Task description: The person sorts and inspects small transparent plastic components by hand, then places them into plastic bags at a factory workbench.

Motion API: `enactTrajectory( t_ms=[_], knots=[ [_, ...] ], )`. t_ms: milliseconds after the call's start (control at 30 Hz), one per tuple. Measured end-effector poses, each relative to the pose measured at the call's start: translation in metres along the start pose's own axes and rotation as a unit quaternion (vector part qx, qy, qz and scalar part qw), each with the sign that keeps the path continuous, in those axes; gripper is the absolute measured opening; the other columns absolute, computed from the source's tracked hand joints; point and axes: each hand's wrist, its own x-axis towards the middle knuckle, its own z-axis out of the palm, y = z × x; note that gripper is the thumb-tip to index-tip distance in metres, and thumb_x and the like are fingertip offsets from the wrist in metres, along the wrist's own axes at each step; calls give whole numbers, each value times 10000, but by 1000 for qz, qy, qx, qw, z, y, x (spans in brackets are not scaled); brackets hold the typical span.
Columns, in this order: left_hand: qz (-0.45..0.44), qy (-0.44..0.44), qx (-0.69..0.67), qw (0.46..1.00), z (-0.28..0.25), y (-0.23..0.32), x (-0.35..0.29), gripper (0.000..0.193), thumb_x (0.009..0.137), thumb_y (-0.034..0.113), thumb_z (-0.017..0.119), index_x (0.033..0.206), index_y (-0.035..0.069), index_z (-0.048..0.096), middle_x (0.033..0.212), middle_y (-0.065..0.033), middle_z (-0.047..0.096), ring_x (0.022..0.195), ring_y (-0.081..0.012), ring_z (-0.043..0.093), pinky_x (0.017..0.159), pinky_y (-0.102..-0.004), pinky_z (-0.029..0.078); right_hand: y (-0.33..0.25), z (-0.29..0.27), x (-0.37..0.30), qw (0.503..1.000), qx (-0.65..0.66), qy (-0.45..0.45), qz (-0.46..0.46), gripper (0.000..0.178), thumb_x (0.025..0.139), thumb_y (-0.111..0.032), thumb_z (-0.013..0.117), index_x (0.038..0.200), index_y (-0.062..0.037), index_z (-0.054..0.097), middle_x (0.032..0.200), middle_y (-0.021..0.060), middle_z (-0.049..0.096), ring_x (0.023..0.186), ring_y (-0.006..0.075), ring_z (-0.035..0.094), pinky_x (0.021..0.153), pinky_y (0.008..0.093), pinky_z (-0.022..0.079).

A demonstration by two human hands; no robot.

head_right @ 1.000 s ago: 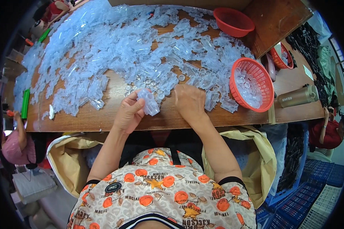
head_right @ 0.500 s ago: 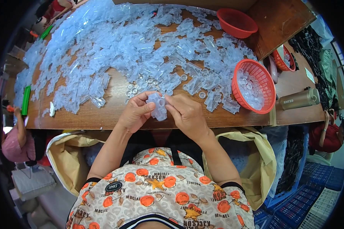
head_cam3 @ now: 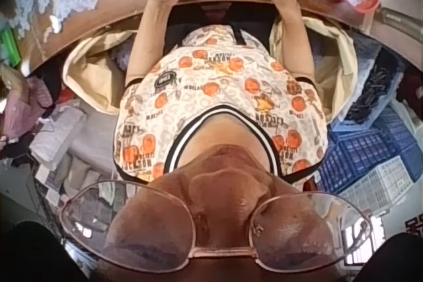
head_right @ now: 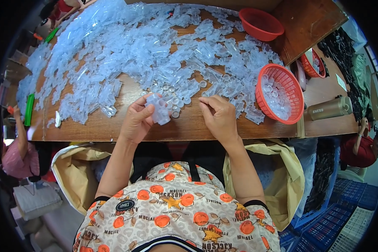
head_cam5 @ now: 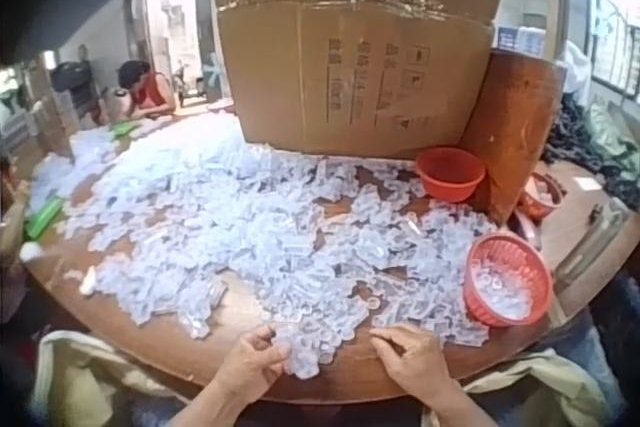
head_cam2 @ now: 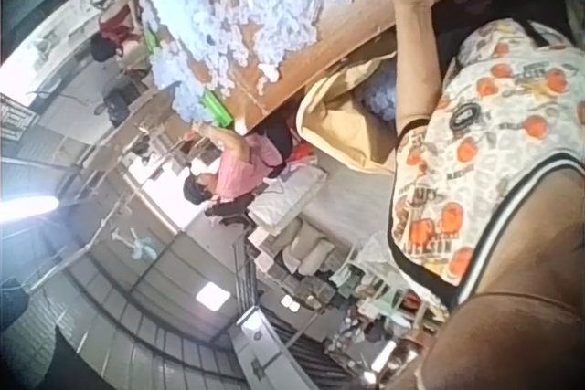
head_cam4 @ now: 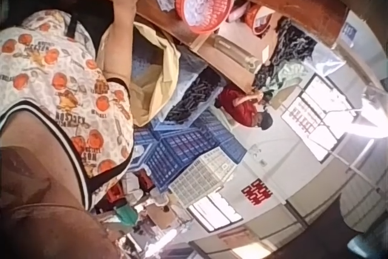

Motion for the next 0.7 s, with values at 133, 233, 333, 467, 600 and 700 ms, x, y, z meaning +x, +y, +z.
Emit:
enactTrajectory(
  t_ms=[133,233,333,467,600,700],
  knots=[
    [-11,-7,21,1000,-9,5,-4,405,844,111,739,1202,-11,593,1076,-142,673,966,-259,679,886,-414,565,-2,13,3,984,-123,-20,-125,139,805,-15,702,944,-8,710,810,113,666,693,235,661,609,306,498],
    [-30,-17,65,997,-7,6,-5,390,840,79,737,1197,-2,602,1083,-115,678,964,-208,676,852,-373,569,5,28,9,972,-178,-22,-150,153,794,-20,707,947,-26,710,829,98,661,701,250,645,611,318,495],
    [-35,-11,60,998,3,1,-5,372,848,44,722,1201,12,607,1124,-102,676,967,-176,675,842,-348,573,2,31,9,994,-68,-27,-78,124,828,-42,707,950,-21,697,805,40,659,645,150,608,564,272,461],
    [-62,-77,3,995,11,-3,2,347,867,32,696,1202,14,606,1158,-115,669,1003,-199,677,863,-359,577,-12,25,1,954,239,-79,165,84,896,-89,685,936,-17,670,758,-31,629,602,15,517,507,175,399],
    [-64,-23,18,998,11,-13,11,338,874,59,699,1199,20,612,1152,-108,674,1000,-200,682,843,-332,587,-12,31,-2,961,239,-41,133,91,910,-74,659,965,-1,650,798,14,659,640,40,573,540,174,450],
    [-44,-29,-6,999,20,-9,8,337,869,60,707,1191,16,616,1146,-113,675,982,-186,686,840,-326,587,-10,18,3,916,354,-49,181,94,924,-75,635,958,12,644,832,62,684,671,60,614,532,178,479]
  ],
)
